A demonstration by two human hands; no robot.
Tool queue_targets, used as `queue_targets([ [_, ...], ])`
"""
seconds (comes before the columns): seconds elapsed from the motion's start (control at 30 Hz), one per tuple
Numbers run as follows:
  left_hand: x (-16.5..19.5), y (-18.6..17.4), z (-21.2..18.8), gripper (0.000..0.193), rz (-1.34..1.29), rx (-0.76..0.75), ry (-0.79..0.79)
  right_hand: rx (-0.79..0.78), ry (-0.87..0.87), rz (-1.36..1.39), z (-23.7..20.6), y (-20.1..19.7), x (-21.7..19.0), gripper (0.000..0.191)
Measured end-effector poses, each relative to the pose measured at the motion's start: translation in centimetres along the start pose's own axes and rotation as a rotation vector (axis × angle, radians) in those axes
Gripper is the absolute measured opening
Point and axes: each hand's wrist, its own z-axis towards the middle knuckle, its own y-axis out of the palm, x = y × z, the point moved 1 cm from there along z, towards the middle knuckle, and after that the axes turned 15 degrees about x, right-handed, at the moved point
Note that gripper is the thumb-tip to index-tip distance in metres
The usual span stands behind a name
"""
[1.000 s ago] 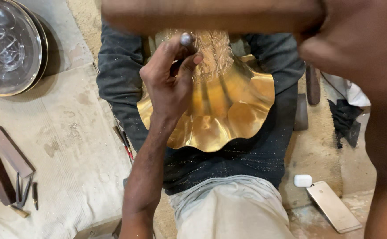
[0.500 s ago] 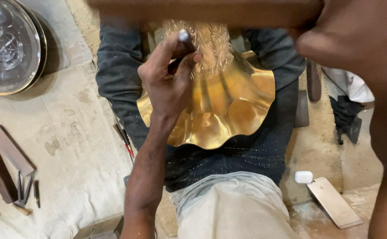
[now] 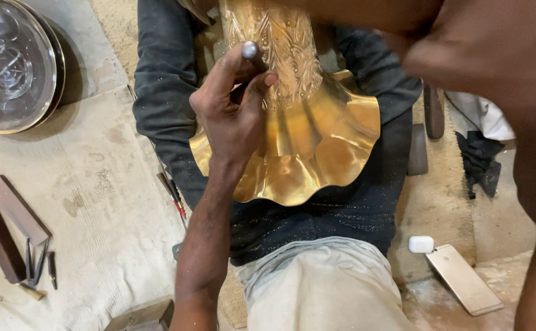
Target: The person sits on the floor with a large brass vase resting on their lap. They hold a small metal punch against the embossed floral pattern on the vase's body and strike it with a wooden mallet, repeatedly repositioning the punch around the design to chase the decoration into the brass.
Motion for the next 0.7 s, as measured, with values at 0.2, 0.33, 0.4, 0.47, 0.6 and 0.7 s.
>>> queue_targets([
  [0.2,0.3,0.2,0.1,0.033,-0.018,-0.003,-0.021,0.010,0.031,-0.024,-0.6,-0.9,-0.4,0.019],
  [0.33,0.4,0.1,0.2,0.029,-0.012,-0.006,-0.002,0.026,-0.002,-0.083,-0.8,-1.4,-1.3,0.020],
  [0.4,0.6,0.0,0.0,0.027,-0.005,-0.009,-0.023,0.070,-0.043,-0.090,-0.9,-1.9,-1.7,0.022],
  [0.47,0.7,0.0,-0.1,0.027,-0.033,0.004,-0.039,0.085,-0.046,-0.057,-0.9,-2.1,-2.1,0.026],
  [0.6,0.6,0.1,-0.1,0.029,-0.042,0.007,-0.024,-0.001,0.092,0.025,-0.6,-1.7,-2.0,0.020],
  [0.7,0.4,0.1,0.0,0.030,-0.034,0.010,-0.010,-0.042,0.166,0.095,-0.5,-1.2,-1.4,0.014],
])
